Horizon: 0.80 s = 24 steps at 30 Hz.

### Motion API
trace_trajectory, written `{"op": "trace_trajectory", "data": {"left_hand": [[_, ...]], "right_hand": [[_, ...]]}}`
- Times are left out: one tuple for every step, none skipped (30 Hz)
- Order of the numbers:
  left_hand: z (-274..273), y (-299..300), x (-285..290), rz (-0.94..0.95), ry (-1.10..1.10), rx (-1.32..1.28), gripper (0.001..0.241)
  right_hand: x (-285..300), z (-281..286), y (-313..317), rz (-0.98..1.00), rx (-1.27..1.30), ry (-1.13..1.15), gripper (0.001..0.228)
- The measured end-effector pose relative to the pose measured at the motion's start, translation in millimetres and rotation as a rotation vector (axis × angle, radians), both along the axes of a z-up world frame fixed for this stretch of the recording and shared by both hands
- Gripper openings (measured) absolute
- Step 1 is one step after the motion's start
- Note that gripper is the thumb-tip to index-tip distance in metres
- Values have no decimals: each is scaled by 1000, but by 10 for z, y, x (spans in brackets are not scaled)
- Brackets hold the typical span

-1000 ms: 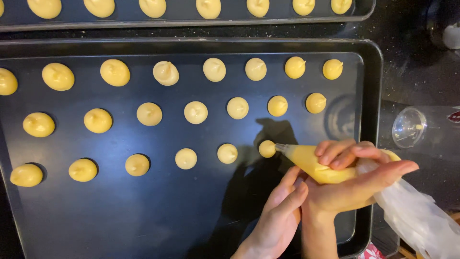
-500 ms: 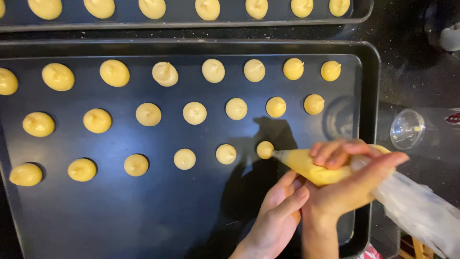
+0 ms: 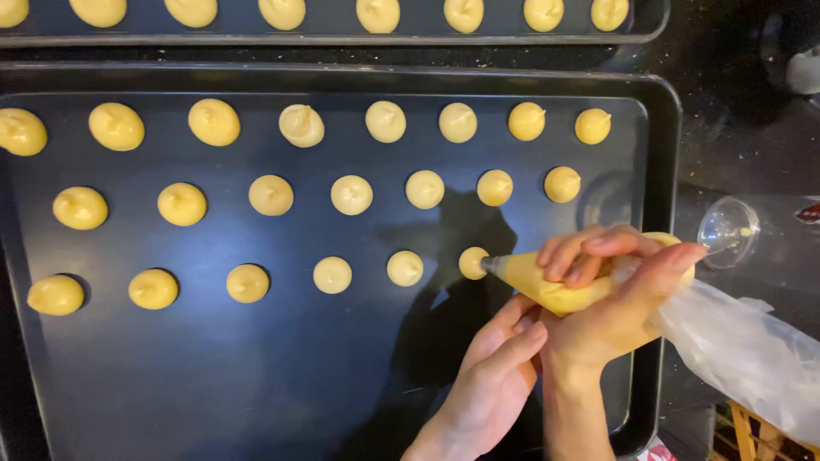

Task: The person spoons pale batter from a stand mixer bowl into a piping bag using a spatula, then pipes round dollops of batter in rows onto black baking trays. When the bag empties, they refill it from the bowl and continue piping across multiple trays.

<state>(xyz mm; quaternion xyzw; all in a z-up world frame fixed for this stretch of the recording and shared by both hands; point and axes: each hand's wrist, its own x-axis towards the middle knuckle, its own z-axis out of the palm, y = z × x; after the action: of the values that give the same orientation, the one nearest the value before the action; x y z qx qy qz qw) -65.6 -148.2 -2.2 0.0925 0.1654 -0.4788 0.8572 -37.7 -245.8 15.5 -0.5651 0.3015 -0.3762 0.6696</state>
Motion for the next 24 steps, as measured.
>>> {"op": "trace_trajectory", "data": {"left_hand": [[-8, 18, 2, 7, -6, -3, 72], [-13, 15, 2, 15, -11, -11, 72], [-13, 4, -3, 18, -9, -15, 72], [-18, 7, 9, 15, -16, -14, 71], [-22, 9, 21, 13, -23, -13, 71], [-38, 14, 1, 16, -21, -13, 71], [-54, 17, -21, 13, -18, -12, 69], [-73, 23, -38, 9, -18, -10, 68], [-73, 31, -34, 11, -18, -10, 68], [-76, 33, -25, 9, -20, -13, 67], [-79, 33, -16, 8, -23, -15, 65], [-59, 39, -3, 9, -22, -14, 65], [-40, 44, 10, -1, -22, -13, 65], [-22, 50, 24, -12, -23, -11, 66], [-27, 46, 27, -12, -23, -10, 66], [-28, 44, 23, -17, -35, -8, 66], [-29, 40, 19, -22, -47, -6, 67], [-28, 37, 19, -22, -47, -7, 67], [-26, 33, 18, -28, -56, -10, 69], [-23, 31, 16, -35, -65, -12, 70], [-31, 24, -1, -35, -64, -13, 70], [-44, 20, -13, -42, -63, -18, 71], [-58, 18, -26, -48, -62, -23, 72], [-41, 22, -18, -49, -61, -22, 72]], "right_hand": [[-6, -14, 23, 19, 6, 5, 63], [-13, -19, 26, 39, 5, 11, 64], [-19, 10, 22, 42, 2, 13, 64], [-8, 30, 31, 90, 10, 14, 63], [2, 51, 39, 139, 18, 14, 62], [46, 77, 52, 142, 18, 16, 62], [88, 103, 64, 166, 6, 41, 64], [132, 127, 78, 188, -5, 64, 66], [168, 114, 63, 189, -5, 63, 66], [210, 100, 44, 196, 23, 67, 64], [251, 86, 22, 203, 51, 71, 62], [280, 92, 19, 205, 51, 71, 62], [308, 96, 15, 206, -24, 89, 64], [336, 99, 12, 206, -98, 107, 66], [325, 85, -7, 207, -98, 107, 66], [306, 73, -25, 186, -97, 110, 66], [287, 61, -46, 165, -96, 114, 66], [258, 48, -66, 165, -97, 114, 66], [229, 36, -87, 172, -121, 118, 64], [198, 25, -106, 180, -143, 122, 62], [156, 2, -117, 179, -144, 123, 62], [118, -25, -125, 192, -153, 106, 64], [80, -53, -131, 204, -161, 89, 66], [35, -46, -121, 204, -160, 91, 66]]}}
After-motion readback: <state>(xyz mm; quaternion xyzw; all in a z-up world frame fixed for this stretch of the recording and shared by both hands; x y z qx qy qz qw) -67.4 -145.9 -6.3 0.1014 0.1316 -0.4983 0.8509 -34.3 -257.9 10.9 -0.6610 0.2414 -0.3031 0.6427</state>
